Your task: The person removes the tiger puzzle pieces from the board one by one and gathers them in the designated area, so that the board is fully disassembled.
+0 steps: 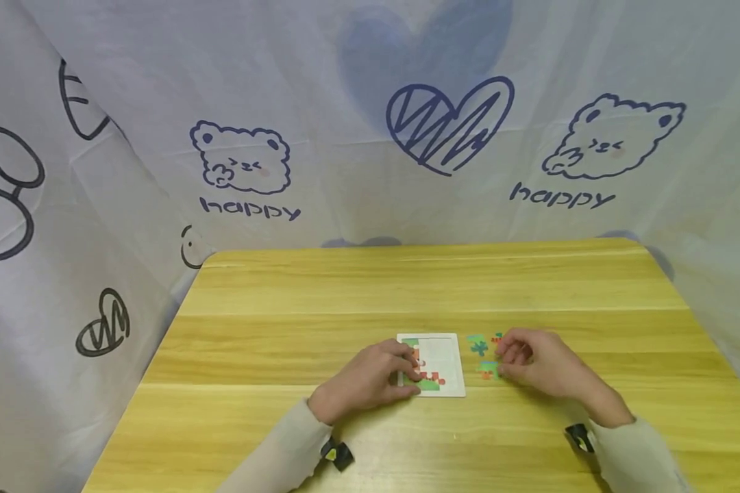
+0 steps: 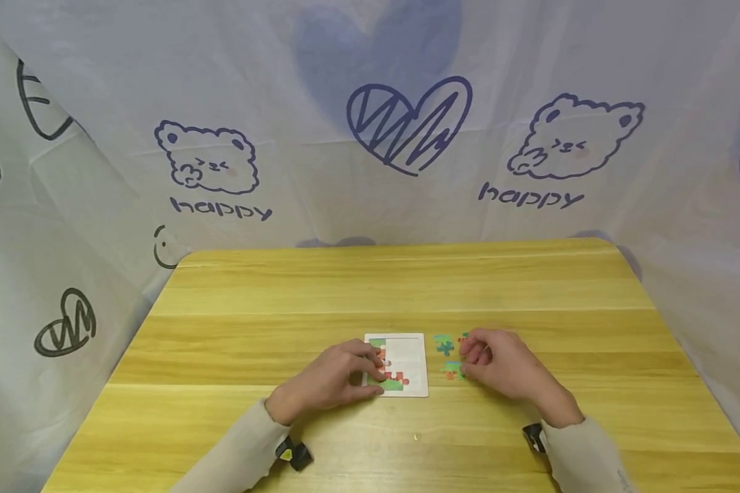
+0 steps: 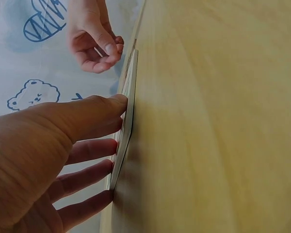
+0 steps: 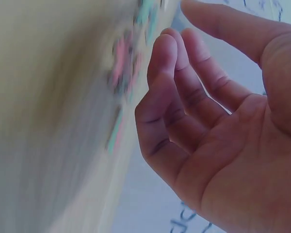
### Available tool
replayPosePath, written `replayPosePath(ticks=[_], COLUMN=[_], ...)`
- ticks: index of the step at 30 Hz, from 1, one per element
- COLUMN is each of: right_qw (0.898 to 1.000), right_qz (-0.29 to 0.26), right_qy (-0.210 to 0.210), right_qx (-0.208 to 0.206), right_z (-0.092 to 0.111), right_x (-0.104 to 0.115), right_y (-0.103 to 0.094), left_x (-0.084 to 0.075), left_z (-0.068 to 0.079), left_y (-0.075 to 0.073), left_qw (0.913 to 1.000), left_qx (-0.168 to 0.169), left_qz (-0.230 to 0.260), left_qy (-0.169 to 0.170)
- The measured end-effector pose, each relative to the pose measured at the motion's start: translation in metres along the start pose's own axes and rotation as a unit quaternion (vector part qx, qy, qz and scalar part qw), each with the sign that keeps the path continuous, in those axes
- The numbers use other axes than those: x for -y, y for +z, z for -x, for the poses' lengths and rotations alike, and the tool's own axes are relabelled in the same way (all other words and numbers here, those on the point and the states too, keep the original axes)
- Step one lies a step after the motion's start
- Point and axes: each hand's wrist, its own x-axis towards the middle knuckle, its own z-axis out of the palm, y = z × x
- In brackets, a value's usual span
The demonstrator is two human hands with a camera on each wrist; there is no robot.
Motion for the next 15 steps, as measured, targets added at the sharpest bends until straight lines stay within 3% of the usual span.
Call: replayPosePath(ticks=[5,15], right_qw=[0.998,0.995], right_qz=[-0.017,-0.02], right_qy=[-0.042,-0.072], right_qx=[0.038,0.066], right_z=[-0.008,-0.021], right_x=[0.015,0.049], right_y=[0.013,0.04], left_x=[0.002,0.004], left_z=[0.002,0.002], left_y=[0.002,0.001], left_qw=[1.0,0.9999], left_qx=[-0.004,-0.015], left_qz=[0.001,-0.001], left_qy=[-0.002,0.003])
